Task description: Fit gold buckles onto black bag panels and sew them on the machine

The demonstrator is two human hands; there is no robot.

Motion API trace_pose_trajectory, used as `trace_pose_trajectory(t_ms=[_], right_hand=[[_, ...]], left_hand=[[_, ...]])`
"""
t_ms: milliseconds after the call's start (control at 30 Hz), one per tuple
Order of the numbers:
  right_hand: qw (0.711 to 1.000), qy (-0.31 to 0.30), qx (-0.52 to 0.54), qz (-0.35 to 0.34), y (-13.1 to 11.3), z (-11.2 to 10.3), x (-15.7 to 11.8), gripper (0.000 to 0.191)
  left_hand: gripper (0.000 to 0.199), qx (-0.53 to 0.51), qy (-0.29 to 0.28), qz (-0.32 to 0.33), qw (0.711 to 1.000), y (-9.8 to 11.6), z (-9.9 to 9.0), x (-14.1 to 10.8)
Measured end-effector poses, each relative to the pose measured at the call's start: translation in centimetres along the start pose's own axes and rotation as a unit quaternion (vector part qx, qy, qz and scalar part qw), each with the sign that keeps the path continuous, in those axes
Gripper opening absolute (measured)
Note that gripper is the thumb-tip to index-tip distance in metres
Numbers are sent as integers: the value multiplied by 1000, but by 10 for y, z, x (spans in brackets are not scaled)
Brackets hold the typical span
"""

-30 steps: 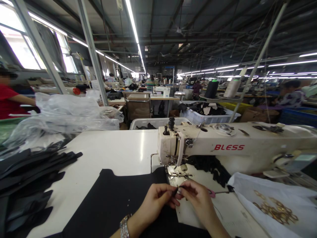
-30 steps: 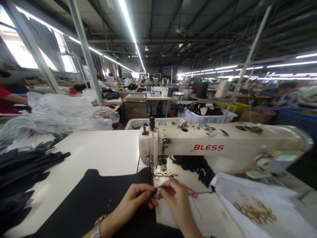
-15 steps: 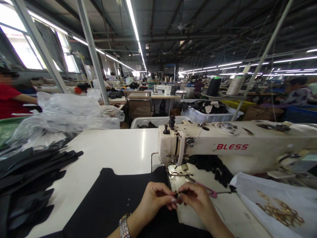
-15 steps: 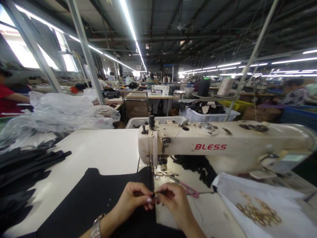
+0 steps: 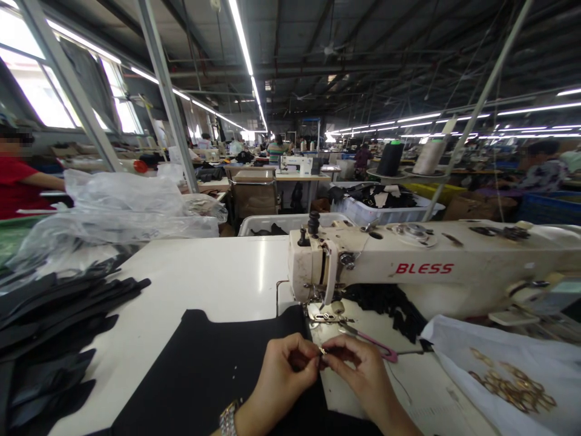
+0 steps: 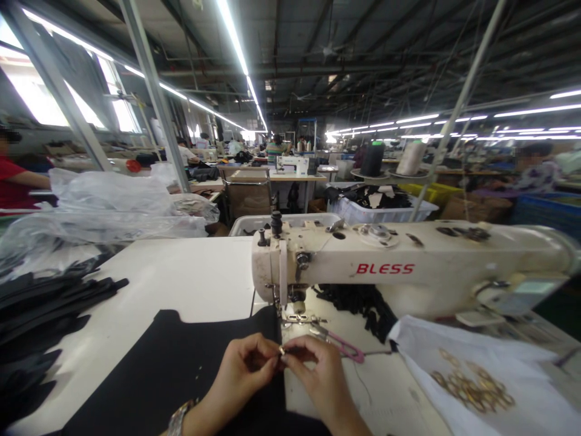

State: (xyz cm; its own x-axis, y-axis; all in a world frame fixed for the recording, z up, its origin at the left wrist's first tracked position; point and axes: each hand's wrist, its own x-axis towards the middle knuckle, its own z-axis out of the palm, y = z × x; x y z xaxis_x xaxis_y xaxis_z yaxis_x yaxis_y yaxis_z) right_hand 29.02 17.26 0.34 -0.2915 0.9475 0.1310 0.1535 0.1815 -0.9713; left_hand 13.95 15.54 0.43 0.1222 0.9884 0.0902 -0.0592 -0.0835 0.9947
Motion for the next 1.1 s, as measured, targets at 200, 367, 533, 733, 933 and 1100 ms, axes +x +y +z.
trace_pose_trajectory(t_ms=[200, 367, 533, 733, 933, 1100], right_hand=[[996, 45, -58, -40, 1, 0, 0, 8], [998, 58, 26, 12, 2, -4, 2, 11], [978, -46, 175, 104, 3, -4, 5, 25], [971, -67, 186, 137, 8, 3, 6, 36], [986, -6, 134, 99, 6, 2, 3, 30], [995, -4, -27, -94, -6, 0, -7, 10]], left_hand=[[12, 19, -6, 3, 1000, 1, -1, 0], [18, -68, -64, -9, 996, 2, -6, 1], [23, -193, -93, -86, 973, -5, -9, 7], [19, -194, -99, -49, 975, -8, -9, 8], [10, -173, -84, 15, 981, -2, -7, 6], [17, -165, -27, 12, 986, -2, -5, 5]])
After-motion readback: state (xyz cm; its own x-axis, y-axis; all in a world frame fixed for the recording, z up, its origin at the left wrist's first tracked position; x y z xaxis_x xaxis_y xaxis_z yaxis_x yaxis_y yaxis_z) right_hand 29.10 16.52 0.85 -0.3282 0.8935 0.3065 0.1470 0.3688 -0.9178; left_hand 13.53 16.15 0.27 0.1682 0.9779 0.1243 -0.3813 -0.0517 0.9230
